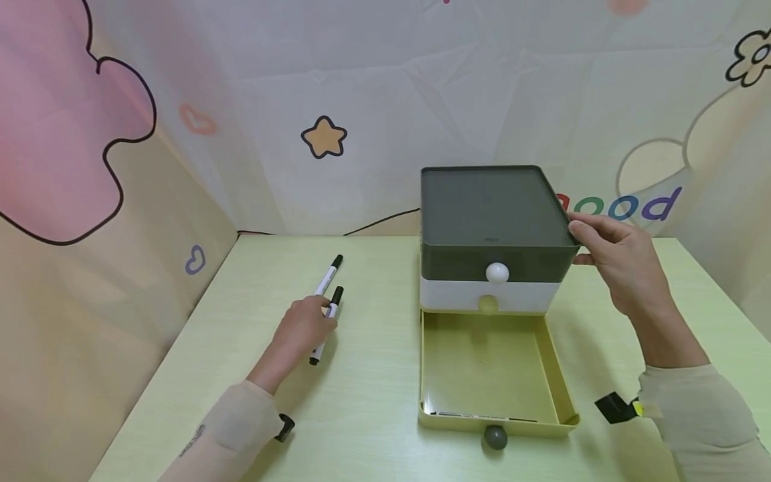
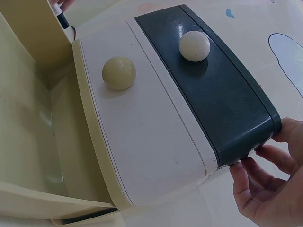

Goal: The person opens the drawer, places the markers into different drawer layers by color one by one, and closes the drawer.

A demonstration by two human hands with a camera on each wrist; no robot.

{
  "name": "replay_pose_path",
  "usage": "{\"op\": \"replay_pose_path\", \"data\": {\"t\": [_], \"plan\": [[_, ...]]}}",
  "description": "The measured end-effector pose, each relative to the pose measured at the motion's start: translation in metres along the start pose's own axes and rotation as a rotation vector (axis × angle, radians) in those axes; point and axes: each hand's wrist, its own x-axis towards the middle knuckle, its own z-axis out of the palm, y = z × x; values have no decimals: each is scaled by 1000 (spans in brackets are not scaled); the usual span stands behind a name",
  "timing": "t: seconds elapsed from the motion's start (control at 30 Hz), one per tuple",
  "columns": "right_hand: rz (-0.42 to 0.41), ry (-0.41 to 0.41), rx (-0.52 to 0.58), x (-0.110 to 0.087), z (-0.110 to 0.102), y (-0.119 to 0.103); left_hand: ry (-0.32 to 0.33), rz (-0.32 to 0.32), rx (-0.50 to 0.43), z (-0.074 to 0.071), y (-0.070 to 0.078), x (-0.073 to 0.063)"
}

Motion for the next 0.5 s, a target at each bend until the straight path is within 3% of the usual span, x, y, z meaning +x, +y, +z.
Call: {"op": "replay_pose_path", "data": {"t": [0.5], "plan": [[-2,3,-39,0,0,0,37,103,-57,-15,4,-16]]}}
